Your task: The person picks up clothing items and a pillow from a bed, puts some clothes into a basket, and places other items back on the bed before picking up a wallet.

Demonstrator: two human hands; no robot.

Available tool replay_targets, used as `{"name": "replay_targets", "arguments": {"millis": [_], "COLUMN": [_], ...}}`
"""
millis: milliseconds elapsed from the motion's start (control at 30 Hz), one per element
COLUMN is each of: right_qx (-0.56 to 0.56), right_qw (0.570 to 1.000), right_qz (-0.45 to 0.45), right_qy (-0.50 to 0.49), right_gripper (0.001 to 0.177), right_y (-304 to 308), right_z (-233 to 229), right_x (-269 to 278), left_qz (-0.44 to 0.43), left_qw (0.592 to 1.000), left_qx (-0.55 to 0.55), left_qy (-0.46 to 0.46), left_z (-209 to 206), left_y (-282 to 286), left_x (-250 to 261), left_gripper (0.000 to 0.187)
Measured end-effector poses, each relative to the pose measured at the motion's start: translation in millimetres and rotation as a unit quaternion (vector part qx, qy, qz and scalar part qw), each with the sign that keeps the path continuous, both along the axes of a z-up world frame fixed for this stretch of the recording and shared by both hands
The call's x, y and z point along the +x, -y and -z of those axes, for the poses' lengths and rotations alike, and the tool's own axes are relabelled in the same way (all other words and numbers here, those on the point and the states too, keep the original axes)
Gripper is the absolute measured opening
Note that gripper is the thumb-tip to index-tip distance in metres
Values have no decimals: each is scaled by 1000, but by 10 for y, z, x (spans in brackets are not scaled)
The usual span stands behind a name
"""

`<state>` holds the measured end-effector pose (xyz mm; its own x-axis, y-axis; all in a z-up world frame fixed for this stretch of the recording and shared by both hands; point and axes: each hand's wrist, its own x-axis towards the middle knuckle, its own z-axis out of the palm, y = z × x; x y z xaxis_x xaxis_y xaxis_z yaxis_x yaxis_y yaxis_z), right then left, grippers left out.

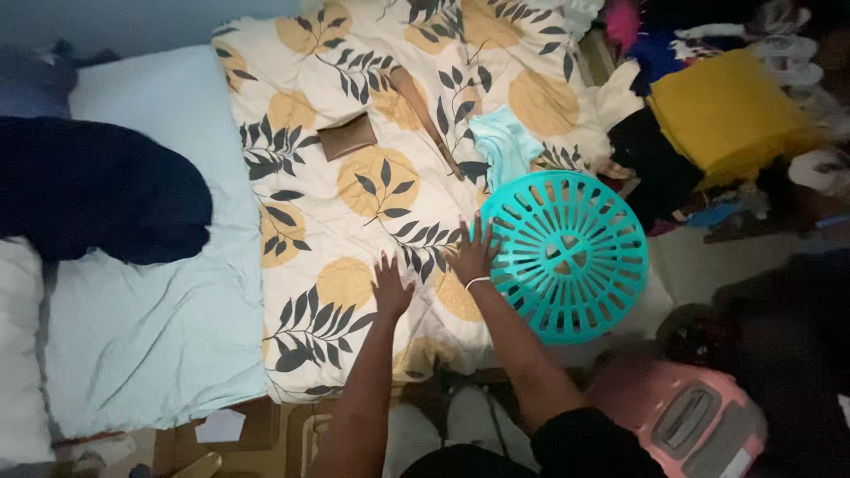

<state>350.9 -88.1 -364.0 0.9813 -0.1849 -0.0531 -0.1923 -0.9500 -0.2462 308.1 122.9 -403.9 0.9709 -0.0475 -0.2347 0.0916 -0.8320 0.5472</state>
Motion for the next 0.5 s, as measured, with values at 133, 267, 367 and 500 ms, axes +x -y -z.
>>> {"name": "replay_targets", "arguments": {"millis": [133, 267, 367, 500], "right_qx": [-27, -39, -78, -78], "right_qw": [1000, 998, 996, 996], "right_qz": [1, 23, -10, 49], "right_qy": [-9, -37, 48, -14], "right_gripper": [108, 113, 128, 136], "right_y": [462, 839, 1119, 1367], "right_z": [169, 360, 523, 684], "right_x": [455, 939, 1289, 1746], "left_qz": [9, 0, -20, -35], "left_qw": [1000, 998, 996, 994], "left_qx": [-14, 1, 1, 22], "left_qy": [-23, -61, -85, -102], "left_z": [180, 326, 444, 624], "left_y": [259, 266, 180, 54], "left_x": [129, 187, 251, 380], "left_gripper": [99, 99, 97, 96]}}
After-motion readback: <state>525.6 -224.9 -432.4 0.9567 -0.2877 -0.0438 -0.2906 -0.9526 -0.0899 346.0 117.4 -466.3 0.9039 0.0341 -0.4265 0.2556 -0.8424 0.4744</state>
